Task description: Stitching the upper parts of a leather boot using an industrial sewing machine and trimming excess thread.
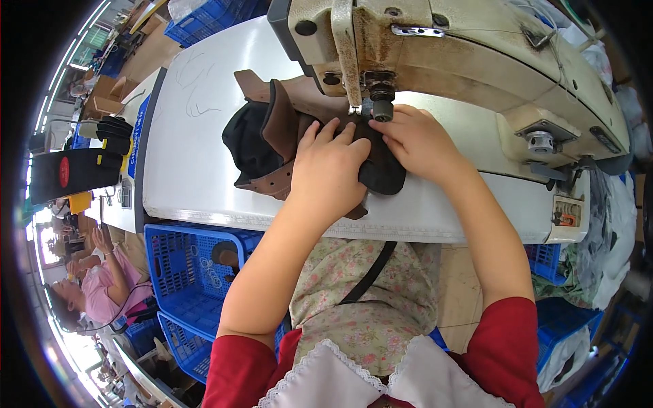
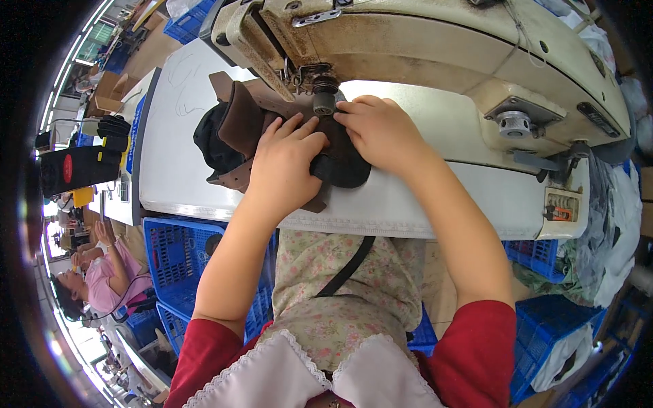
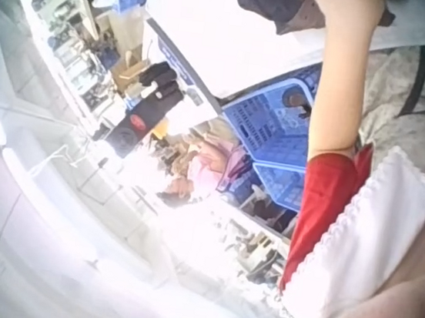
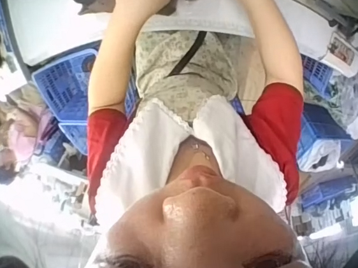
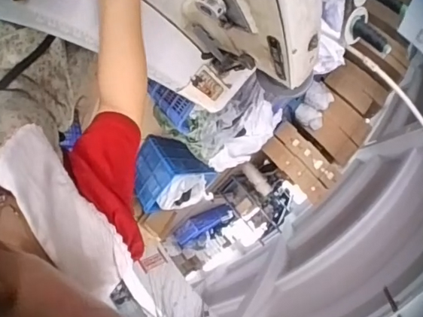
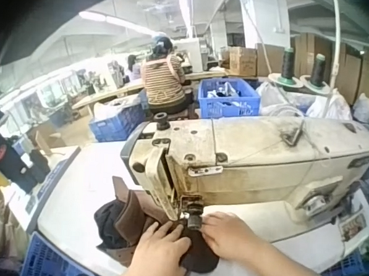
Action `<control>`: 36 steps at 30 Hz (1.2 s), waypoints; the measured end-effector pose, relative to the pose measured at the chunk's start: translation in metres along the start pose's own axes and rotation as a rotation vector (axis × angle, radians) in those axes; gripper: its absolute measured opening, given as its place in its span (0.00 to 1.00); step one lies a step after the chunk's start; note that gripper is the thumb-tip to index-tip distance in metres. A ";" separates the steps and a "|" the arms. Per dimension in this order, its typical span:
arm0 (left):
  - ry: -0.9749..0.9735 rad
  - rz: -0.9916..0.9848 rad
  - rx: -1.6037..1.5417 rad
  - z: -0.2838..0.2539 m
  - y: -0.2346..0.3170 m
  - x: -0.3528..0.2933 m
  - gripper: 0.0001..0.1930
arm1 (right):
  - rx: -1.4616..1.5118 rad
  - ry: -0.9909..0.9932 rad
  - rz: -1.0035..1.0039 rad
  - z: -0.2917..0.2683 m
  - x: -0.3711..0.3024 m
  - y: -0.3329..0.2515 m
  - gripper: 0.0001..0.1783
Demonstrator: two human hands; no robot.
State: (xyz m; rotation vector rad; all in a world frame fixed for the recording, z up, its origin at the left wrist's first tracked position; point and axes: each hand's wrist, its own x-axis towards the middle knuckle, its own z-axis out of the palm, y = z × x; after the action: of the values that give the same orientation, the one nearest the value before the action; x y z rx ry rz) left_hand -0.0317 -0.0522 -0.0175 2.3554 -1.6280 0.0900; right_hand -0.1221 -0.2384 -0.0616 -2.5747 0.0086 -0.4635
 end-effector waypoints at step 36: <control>0.011 0.235 -0.195 0.009 -0.066 0.011 0.17 | -0.179 0.195 0.142 0.036 -0.014 -0.032 0.20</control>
State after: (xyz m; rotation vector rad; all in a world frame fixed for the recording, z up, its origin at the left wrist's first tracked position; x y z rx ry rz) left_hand 0.0321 -0.0430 -0.0366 2.0118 -1.8135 -0.0092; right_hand -0.1259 -0.1914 -0.0792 -2.6677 0.3127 -0.6849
